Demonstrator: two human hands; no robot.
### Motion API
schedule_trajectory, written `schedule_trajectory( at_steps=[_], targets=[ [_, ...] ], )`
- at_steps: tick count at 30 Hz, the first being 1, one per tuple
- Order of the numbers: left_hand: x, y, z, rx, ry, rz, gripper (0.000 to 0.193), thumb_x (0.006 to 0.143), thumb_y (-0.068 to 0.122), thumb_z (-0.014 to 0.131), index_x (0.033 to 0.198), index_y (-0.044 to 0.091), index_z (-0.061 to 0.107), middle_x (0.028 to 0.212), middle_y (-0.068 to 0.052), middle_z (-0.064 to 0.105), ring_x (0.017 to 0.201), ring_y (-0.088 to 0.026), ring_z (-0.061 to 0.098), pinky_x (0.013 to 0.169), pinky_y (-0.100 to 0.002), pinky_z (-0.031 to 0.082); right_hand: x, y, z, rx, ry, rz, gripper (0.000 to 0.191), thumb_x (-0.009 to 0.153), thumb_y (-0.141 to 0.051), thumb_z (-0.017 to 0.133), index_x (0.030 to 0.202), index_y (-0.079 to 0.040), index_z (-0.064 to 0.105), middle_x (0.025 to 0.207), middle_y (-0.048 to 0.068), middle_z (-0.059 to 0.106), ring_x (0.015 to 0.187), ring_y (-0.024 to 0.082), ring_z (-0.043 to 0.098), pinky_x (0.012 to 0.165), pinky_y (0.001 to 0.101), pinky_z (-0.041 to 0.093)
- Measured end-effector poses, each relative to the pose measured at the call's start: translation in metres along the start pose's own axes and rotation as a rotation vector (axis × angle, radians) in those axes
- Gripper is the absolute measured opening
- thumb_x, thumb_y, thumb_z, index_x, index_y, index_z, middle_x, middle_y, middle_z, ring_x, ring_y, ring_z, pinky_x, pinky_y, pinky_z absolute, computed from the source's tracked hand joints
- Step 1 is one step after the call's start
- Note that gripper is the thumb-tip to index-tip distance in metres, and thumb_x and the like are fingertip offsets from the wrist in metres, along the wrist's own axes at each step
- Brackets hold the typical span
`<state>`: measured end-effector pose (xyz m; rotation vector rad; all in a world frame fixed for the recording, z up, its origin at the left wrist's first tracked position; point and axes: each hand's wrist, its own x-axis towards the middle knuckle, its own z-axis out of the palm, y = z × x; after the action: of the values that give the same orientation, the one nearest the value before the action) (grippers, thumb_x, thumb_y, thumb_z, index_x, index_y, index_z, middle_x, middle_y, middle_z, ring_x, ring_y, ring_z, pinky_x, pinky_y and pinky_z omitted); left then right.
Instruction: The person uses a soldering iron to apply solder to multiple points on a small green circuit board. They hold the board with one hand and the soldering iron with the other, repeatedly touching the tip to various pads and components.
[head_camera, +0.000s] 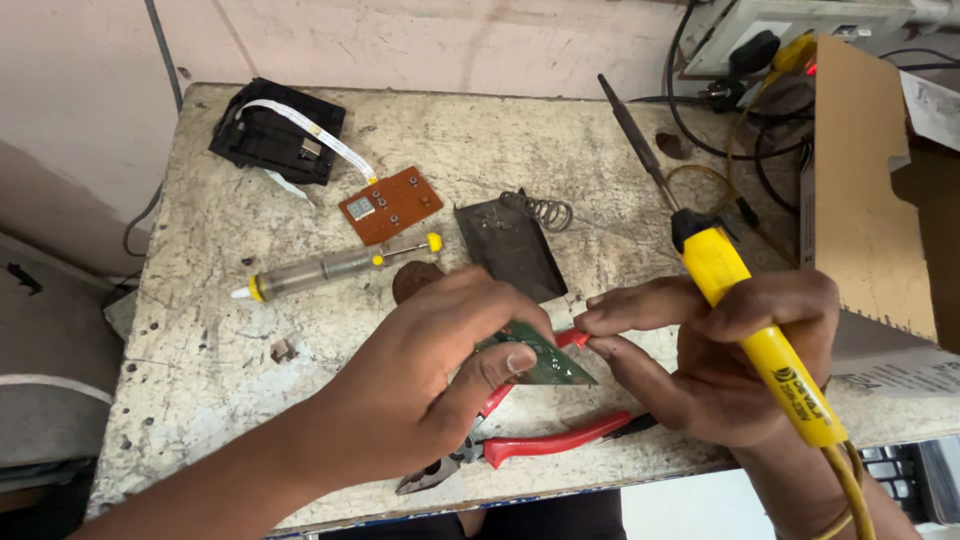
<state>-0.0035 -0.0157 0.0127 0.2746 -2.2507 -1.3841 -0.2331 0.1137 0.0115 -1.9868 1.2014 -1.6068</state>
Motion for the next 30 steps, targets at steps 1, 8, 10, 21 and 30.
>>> schedule_trajectory(
  at_steps=[1, 8, 10, 21, 30],
  targets=[
    [0.000, 0.000, -0.002, 0.048, 0.011, 0.084, 0.025, 0.091, 0.008, 0.056, 0.113, 0.010, 0.067, 0.098, -0.008, 0.066, 0.093, -0.023, 0.060, 0.085, -0.036, 0.046, 0.000, 0.001, 0.000, 0.015, -0.001, -0.003, 0.059, 0.086, 0.012, 0.071, 0.118, -0.014, 0.030, 0.107, 0.029, 0.068, 0.105, 0.036, 0.077, 0.099, 0.0456, 0.067],
    [0.001, -0.001, 0.000, 0.216, 0.084, 0.477, 0.020, 0.089, -0.003, 0.064, 0.104, 0.010, 0.063, 0.108, -0.003, 0.066, 0.106, -0.028, 0.057, 0.094, -0.044, 0.041, 0.000, 0.003, 0.004, 0.076, -0.020, -0.049, 0.059, 0.091, 0.009, 0.075, 0.121, -0.014, 0.030, 0.107, 0.027, 0.072, 0.101, 0.031, 0.080, 0.089, 0.0374, 0.071],
    [0.001, -0.003, 0.001, 0.228, 0.051, 0.514, 0.025, 0.090, -0.004, 0.062, 0.109, 0.012, 0.062, 0.114, -0.002, 0.065, 0.113, -0.027, 0.057, 0.106, -0.046, 0.042, 0.004, 0.003, 0.004, 0.017, 0.001, -0.148, 0.056, 0.084, 0.007, 0.077, 0.115, -0.011, 0.034, 0.099, 0.025, 0.074, 0.096, 0.031, 0.079, 0.084, 0.0398, 0.072],
    [-0.001, -0.008, 0.002, 0.156, -0.058, 0.585, 0.021, 0.090, 0.006, 0.067, 0.110, 0.014, 0.068, 0.126, -0.002, 0.064, 0.123, -0.028, 0.056, 0.123, -0.054, 0.036, 0.009, -0.016, -0.009, -0.321, -0.123, -0.380, 0.041, 0.085, -0.005, 0.081, 0.104, -0.004, 0.045, 0.096, 0.011, 0.072, 0.090, 0.019, 0.078, 0.082, 0.0342, 0.068],
    [0.001, -0.014, 0.005, 0.171, -0.068, 0.605, 0.008, 0.100, 0.016, 0.070, 0.108, 0.015, 0.070, 0.129, -0.002, 0.065, 0.127, -0.027, 0.057, 0.129, -0.057, 0.033, -0.006, -0.026, -0.022, -0.382, -0.230, -0.150, 0.028, 0.084, -0.006, 0.080, 0.105, -0.009, 0.062, 0.104, 0.004, 0.074, 0.102, 0.019, 0.077, 0.098, 0.0372, 0.064]
  ],
)
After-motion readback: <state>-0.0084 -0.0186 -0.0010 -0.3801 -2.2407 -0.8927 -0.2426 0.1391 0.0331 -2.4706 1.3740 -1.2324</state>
